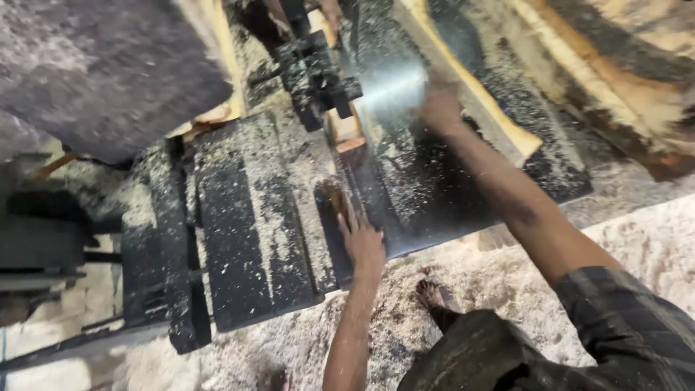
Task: Workers use a stationary band saw to cut and shape wooden blocks.
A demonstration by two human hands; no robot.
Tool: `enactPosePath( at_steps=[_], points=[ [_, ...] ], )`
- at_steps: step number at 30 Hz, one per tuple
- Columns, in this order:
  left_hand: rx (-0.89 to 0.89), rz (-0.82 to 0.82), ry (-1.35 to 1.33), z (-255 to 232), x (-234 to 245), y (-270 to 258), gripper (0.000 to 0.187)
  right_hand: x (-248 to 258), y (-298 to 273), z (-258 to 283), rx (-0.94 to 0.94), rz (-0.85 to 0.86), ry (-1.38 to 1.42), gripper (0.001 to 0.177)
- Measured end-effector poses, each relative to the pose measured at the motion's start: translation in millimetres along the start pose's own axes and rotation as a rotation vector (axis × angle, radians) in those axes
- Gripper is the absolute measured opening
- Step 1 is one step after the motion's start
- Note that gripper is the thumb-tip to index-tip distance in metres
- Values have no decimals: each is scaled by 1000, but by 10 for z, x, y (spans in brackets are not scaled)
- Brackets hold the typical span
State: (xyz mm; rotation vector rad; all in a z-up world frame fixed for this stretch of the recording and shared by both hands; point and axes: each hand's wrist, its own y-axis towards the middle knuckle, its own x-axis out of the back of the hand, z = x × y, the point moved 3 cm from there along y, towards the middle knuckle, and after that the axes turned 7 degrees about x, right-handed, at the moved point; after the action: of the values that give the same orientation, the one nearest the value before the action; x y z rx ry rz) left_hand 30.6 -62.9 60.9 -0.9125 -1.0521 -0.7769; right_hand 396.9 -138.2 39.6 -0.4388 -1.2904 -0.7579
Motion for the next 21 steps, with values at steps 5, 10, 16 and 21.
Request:
enactPosePath(
  at_steps=[5, 10, 16, 21],
  points=[
    [-91, 313, 0, -305, 159, -1035, 39, 265, -1018, -1267, -299, 218, 89, 87],
    [-164, 325, -848, -896, -500, -1736, 70, -30, -2471, -84, -308, 173, 266, 106],
    [-16, 535, -1752, -1300, -525, -2594, 112, 174, -4530, 1658, -452, 339, 709, 107],
    [156, 665, -1671, -1314, -1385, -3478, 105, -196, -5443, 1964, -167, 335, 883, 107]
  ],
)
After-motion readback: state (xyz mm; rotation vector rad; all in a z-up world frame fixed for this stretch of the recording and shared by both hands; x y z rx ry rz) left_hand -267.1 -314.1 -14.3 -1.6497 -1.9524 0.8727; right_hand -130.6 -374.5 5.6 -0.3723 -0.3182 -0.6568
